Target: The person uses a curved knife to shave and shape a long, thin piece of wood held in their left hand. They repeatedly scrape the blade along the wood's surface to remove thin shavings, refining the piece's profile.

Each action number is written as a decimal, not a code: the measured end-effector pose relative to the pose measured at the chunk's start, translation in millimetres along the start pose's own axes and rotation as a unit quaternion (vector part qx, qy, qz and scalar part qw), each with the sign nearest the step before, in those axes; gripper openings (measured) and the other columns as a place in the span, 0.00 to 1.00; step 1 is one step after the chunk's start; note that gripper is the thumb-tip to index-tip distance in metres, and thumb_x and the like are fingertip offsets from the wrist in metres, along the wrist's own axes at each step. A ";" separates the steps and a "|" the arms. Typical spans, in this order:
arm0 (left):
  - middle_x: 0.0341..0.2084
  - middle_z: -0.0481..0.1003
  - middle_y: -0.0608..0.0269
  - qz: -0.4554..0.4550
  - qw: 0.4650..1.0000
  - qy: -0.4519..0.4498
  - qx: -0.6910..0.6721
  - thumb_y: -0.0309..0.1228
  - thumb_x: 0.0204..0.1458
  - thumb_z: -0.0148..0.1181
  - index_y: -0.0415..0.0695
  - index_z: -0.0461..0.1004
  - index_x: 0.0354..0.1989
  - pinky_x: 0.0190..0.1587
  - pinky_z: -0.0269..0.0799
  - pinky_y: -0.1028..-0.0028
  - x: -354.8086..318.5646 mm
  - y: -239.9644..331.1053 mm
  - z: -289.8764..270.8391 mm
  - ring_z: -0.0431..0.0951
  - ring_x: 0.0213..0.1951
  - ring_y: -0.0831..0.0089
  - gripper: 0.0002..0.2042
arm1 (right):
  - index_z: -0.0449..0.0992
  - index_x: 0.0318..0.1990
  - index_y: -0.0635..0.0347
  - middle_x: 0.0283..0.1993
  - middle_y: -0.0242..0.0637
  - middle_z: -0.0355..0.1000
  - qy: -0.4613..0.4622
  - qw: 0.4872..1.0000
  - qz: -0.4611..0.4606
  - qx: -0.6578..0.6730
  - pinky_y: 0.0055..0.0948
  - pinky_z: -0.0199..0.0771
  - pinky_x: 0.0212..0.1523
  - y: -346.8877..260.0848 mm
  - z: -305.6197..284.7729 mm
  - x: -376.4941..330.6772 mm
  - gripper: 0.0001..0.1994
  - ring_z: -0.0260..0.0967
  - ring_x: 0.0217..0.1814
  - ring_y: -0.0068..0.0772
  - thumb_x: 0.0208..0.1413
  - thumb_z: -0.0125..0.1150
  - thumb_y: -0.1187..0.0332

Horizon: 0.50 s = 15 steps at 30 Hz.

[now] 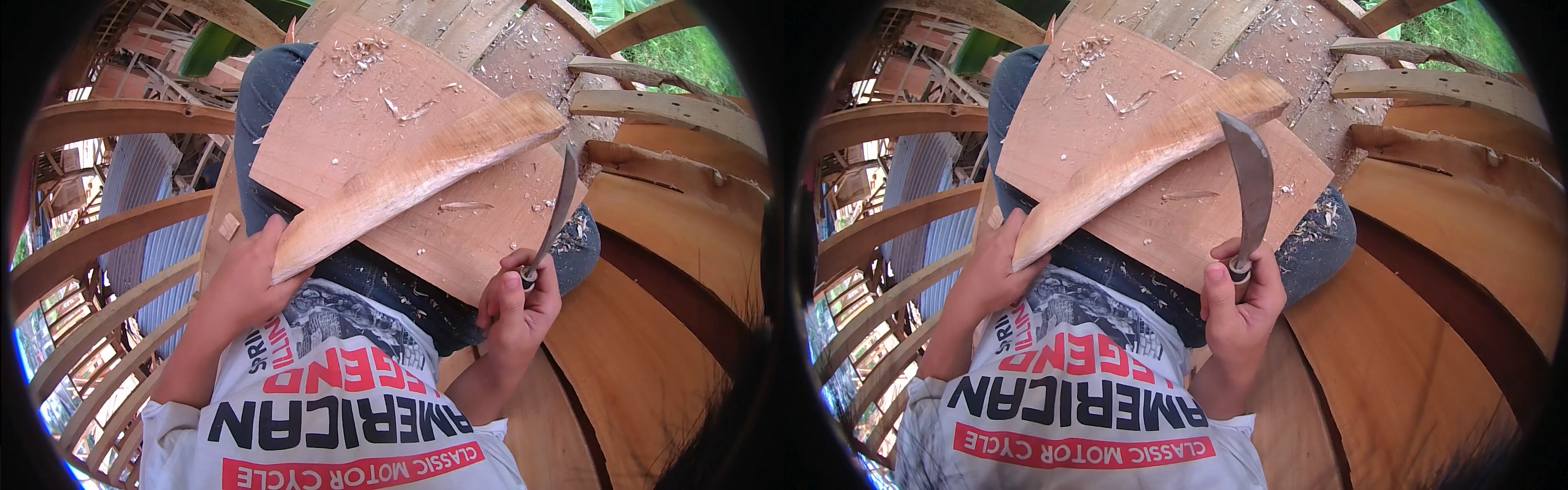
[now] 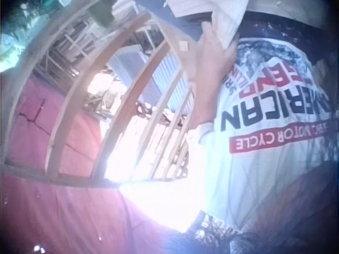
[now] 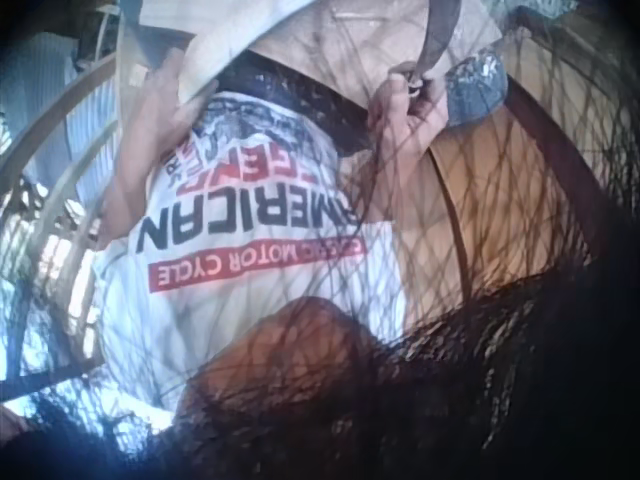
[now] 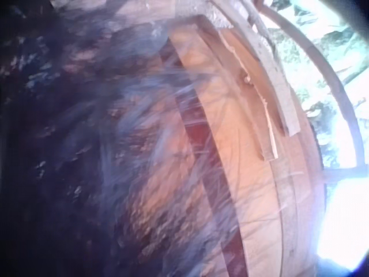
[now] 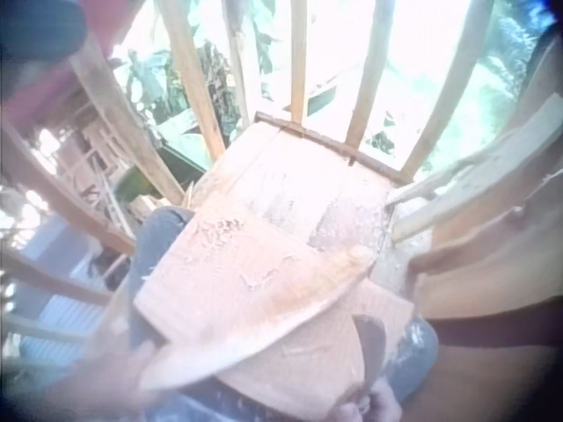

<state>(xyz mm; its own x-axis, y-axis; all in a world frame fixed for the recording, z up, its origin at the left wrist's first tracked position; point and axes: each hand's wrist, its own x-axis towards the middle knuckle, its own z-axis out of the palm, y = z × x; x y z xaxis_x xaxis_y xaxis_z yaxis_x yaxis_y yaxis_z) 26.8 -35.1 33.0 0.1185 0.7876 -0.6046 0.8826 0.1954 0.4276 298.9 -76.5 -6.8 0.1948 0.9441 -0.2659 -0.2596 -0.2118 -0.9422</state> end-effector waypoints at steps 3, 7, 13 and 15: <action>0.30 0.73 0.38 -0.013 1.000 0.018 0.001 0.34 0.45 0.63 0.37 0.61 0.42 0.37 0.69 0.57 -6.4 4.9 11.1 0.75 0.37 0.42 0.21 | 0.65 0.34 0.64 0.19 0.26 0.60 0.024 0.999 -0.026 -0.029 0.14 0.49 0.15 1.7 -1.6 -1.6 0.09 0.53 0.15 0.11 0.60 0.53 0.67; 0.29 0.73 0.37 0.013 1.000 0.003 -0.004 0.36 0.45 0.64 0.37 0.61 0.42 0.36 0.69 0.56 -1.1 -0.3 10.1 0.75 0.35 0.41 0.23 | 0.65 0.31 0.62 0.17 0.26 0.58 0.050 0.984 -0.023 -0.169 0.13 0.50 0.16 1.6 -5.7 2.0 0.13 0.52 0.16 0.12 0.63 0.47 0.61; 0.27 0.74 0.38 0.032 0.996 -0.069 -0.046 0.40 0.45 0.63 0.37 0.61 0.43 0.35 0.70 0.56 7.7 -12.3 0.5 0.76 0.34 0.41 0.24 | 0.64 0.24 0.63 0.17 0.26 0.55 0.024 0.950 0.006 -0.311 0.19 0.48 0.18 5.3 5.1 -5.8 0.15 0.49 0.18 0.15 0.61 0.51 0.64; 0.27 0.74 0.38 0.044 0.991 -0.091 -0.086 0.40 0.45 0.63 0.37 0.62 0.44 0.35 0.70 0.56 11.9 -17.9 0.2 0.76 0.34 0.42 0.24 | 0.63 0.21 0.65 0.13 0.31 0.53 0.013 0.946 -0.018 -0.323 0.21 0.49 0.17 12.9 11.5 -10.7 0.17 0.48 0.17 0.18 0.58 0.56 0.65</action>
<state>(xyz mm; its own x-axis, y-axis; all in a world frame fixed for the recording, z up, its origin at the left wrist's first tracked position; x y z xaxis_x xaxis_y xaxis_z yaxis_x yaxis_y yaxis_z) 12.4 -29.3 18.0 0.2863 0.6903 -0.6645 0.7765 0.2391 0.5829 282.6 -86.4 -13.8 0.2176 0.9489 -0.2284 0.3791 -0.2978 -0.8761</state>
